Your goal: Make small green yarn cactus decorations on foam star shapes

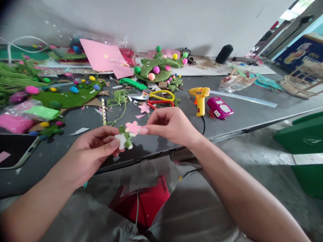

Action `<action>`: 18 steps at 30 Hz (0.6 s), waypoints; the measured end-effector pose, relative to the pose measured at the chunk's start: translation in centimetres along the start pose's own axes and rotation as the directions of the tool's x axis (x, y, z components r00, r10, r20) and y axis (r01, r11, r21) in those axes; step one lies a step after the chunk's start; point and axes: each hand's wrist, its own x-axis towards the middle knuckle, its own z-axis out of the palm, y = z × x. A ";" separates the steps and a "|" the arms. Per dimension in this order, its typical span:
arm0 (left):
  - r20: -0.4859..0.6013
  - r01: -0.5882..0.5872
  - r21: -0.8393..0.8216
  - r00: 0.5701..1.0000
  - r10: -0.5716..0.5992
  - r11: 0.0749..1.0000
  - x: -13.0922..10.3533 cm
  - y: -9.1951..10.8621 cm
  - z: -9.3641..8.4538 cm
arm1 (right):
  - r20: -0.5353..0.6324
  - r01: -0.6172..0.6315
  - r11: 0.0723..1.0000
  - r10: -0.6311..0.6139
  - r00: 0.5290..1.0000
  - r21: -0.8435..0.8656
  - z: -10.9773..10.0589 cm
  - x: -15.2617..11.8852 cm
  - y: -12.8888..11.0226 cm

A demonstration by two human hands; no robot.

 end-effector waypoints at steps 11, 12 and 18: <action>-0.015 0.015 -0.005 1.000 -0.015 1.000 0.3 -0.1 0.0 | 0.063 -0.001 0.999 -0.001 0.998 0.036 0.0 -0.2 -0.4; -0.014 0.013 -0.005 1.000 -0.013 1.000 0.3 -0.1 0.0 | 0.067 -0.002 0.999 -0.001 0.998 0.042 0.0 -0.2 -0.3; -0.021 0.018 0.005 1.000 -0.018 1.000 0.2 -0.1 0.0 | 0.001 0.004 0.999 -0.004 1.000 0.048 -0.1 -0.1 0.0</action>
